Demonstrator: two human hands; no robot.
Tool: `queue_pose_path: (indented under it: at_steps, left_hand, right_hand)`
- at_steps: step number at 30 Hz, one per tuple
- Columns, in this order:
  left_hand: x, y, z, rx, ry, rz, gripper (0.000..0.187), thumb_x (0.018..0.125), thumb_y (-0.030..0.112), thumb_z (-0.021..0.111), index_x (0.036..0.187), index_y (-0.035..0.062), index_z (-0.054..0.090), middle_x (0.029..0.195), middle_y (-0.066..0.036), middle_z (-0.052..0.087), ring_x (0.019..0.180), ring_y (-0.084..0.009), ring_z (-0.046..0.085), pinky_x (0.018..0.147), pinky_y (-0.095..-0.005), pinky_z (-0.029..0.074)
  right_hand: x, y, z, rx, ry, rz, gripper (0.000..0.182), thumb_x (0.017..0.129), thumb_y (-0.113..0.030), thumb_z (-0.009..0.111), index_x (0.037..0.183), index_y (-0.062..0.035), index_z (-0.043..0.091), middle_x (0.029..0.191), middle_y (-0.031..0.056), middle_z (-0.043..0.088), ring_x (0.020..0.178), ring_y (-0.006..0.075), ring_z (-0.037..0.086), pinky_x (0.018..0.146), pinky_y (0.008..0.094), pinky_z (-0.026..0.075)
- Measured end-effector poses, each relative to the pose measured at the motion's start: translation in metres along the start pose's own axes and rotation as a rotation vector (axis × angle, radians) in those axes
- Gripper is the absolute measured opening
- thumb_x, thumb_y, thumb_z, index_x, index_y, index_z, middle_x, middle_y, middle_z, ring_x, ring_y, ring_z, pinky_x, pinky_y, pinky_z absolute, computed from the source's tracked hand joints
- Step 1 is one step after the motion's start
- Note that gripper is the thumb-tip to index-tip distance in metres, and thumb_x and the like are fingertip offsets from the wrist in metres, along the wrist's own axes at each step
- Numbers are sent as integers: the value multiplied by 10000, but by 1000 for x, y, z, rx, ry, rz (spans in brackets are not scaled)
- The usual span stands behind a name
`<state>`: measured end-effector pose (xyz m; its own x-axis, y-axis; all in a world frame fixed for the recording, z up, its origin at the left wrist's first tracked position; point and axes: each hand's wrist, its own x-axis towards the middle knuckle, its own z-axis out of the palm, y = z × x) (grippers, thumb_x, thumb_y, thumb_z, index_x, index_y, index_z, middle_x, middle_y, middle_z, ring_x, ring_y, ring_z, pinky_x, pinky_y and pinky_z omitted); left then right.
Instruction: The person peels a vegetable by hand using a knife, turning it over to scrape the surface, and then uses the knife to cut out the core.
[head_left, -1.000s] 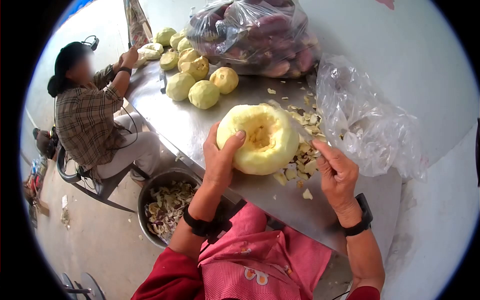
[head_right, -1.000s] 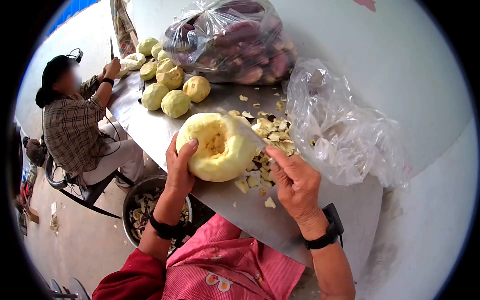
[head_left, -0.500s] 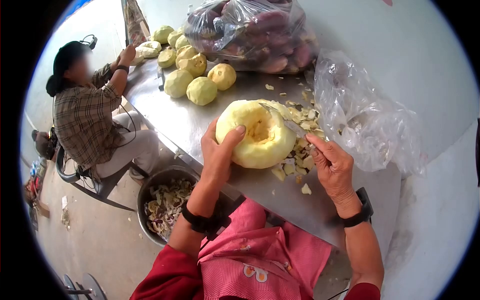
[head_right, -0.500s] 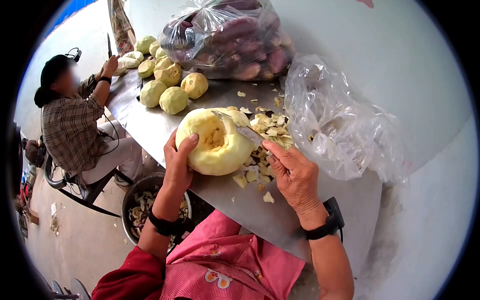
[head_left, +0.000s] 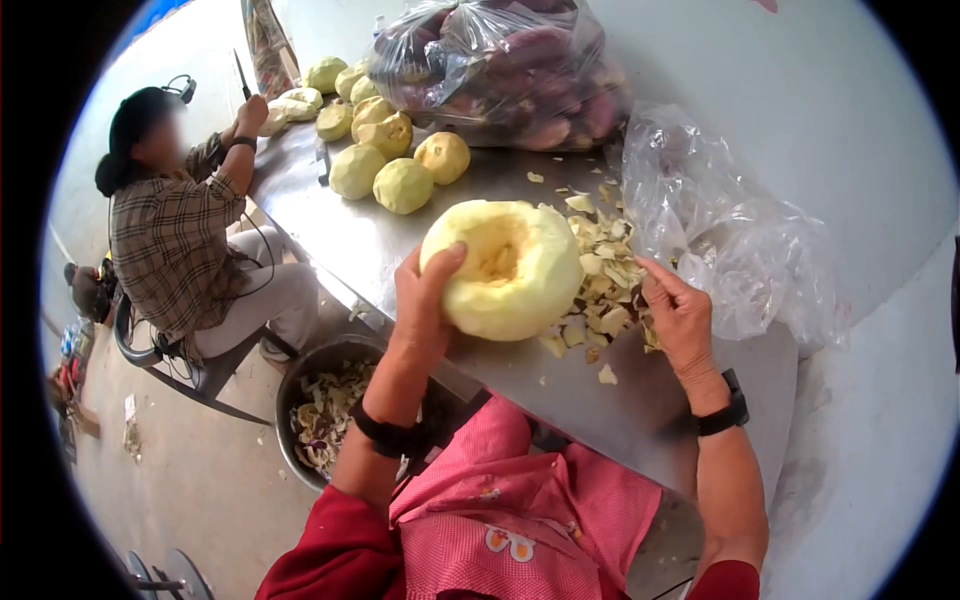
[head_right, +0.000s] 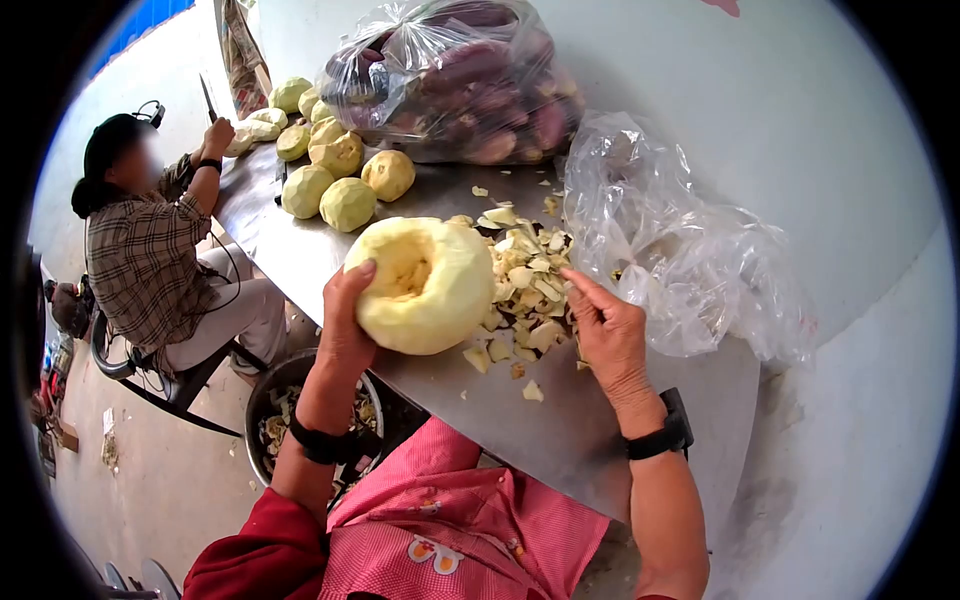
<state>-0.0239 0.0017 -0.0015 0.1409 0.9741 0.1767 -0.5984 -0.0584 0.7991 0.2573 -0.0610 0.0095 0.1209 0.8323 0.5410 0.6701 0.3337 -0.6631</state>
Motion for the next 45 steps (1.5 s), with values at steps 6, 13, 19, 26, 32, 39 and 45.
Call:
queue_pose_path:
  at_steps: [6, 13, 19, 26, 32, 39, 45]
  left_hand:
    - [3, 11, -6, 302, 63, 188, 583, 795, 185, 760, 1287, -48, 553, 1120, -148, 664, 1003, -208, 655, 879, -335, 534]
    - [4, 27, 2, 568, 99, 411, 715, 716, 159, 828, 1304, -15, 462, 1157, -183, 625, 1029, -255, 650, 888, -359, 537]
    - [19, 22, -2, 906, 37, 780, 758, 655, 185, 866, 1283, -4, 486, 1143, -157, 633, 1046, -257, 649, 897, -363, 530]
    - [13, 14, 6, 1169, -16, 936, 833, 613, 290, 891, 1297, -8, 522, 1151, -192, 657, 1036, -288, 678, 905, -381, 539]
    - [21, 20, 6, 1148, -51, 805, 801, 664, 306, 875, 1296, -16, 503, 1139, -199, 661, 1022, -295, 684, 890, -385, 548]
    - [25, 15, 7, 1156, -25, 760, 793, 696, 370, 869, 1299, -1, 511, 1153, -199, 656, 1035, -298, 679, 884, -393, 547]
    - [25, 18, 10, 1159, 3, 713, 780, 741, 417, 835, 1304, -12, 508, 1149, -206, 651, 1047, -301, 665, 897, -388, 531]
  right_hand:
    - [-3, -15, 4, 162, -67, 61, 261, 987, -150, 620, 1222, -60, 689, 734, -54, 611, 669, 17, 470, 602, 196, 412]
    - [-1, -35, -19, 459, -317, 225, 256, 983, -133, 610, 1209, -51, 699, 609, -64, 508, 546, 16, 442, 508, 201, 356]
    - [-4, -47, -25, 267, -432, 201, 233, 967, -156, 637, 1166, -67, 720, 608, -32, 568, 529, 45, 484, 496, 234, 382]
    - [-17, -64, -3, -183, -313, -155, 251, 932, -136, 641, 1165, -57, 693, 667, 198, 594, 527, 266, 561, 539, 340, 457]
    - [-19, -64, 2, 24, -437, 165, 246, 941, -140, 621, 1160, -47, 684, 664, 196, 607, 567, 318, 623, 541, 387, 467]
    - [-37, -70, 15, -261, -273, -303, 273, 951, -132, 600, 1199, -33, 658, 687, 204, 608, 557, 339, 611, 534, 396, 466]
    - [-27, -69, 1, 71, -468, 12, 326, 987, -179, 576, 1277, -35, 615, 597, 113, 604, 432, 205, 536, 437, 324, 448]
